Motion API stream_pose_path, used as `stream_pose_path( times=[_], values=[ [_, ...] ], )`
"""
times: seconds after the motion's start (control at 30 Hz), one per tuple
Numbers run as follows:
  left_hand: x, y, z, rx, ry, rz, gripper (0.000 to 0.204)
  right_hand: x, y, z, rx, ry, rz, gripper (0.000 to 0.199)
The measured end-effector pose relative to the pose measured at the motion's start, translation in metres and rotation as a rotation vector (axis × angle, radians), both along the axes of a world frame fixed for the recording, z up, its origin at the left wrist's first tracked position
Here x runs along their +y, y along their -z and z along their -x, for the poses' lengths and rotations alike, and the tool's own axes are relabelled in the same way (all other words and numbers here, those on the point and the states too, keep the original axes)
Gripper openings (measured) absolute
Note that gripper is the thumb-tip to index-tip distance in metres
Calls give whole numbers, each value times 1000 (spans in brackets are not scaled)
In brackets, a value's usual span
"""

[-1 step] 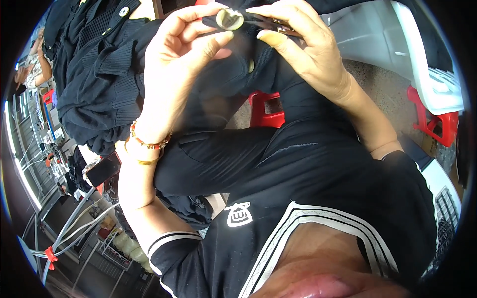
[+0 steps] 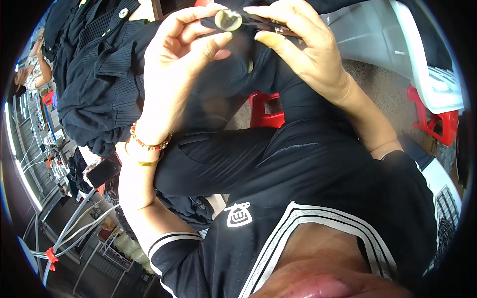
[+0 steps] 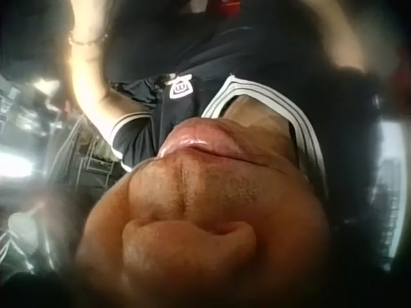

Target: Sewing or securing buttons and trimming loose threads on black knitted garments.

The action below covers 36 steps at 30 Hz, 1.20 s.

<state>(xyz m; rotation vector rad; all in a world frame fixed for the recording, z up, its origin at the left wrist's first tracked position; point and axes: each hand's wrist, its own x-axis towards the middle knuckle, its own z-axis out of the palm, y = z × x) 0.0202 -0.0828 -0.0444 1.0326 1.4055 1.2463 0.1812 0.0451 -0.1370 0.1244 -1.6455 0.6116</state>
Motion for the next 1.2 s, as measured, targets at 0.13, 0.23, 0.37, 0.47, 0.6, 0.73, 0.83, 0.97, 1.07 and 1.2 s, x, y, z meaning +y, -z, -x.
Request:
stream_pose_path(
  times=[0.13,0.23,0.37,0.47,0.6,0.73,0.83,0.97,1.07,1.2],
  values=[
    [-1,0,-1,-46,8,-37,36,-5,-5,-3,-28,12,30,41],
    [0,2,0,-40,11,-53,36,-34,-59,-32,-543,114,402,41],
    [-3,-3,-2,70,29,-75,36,-29,-46,-23,-579,158,369,42],
    [-2,-2,-3,87,21,-85,37,-16,-18,-6,13,149,-46,42],
    [-7,-2,0,104,9,-68,37,-41,-63,-28,-560,188,372,40],
    [-5,-4,-2,119,25,-56,37,-42,-65,-29,-523,202,345,39],
    [-6,-3,-3,114,19,-53,37,-44,-68,-26,-535,266,296,38],
    [-5,-4,-4,136,16,-53,37,-43,-65,-24,-505,269,281,35],
    [-4,-2,0,122,36,-35,38,-40,-65,-23,-482,246,282,33],
    [-3,-3,0,148,39,-44,37,-36,-62,-22,-464,177,347,29]
  ],
)
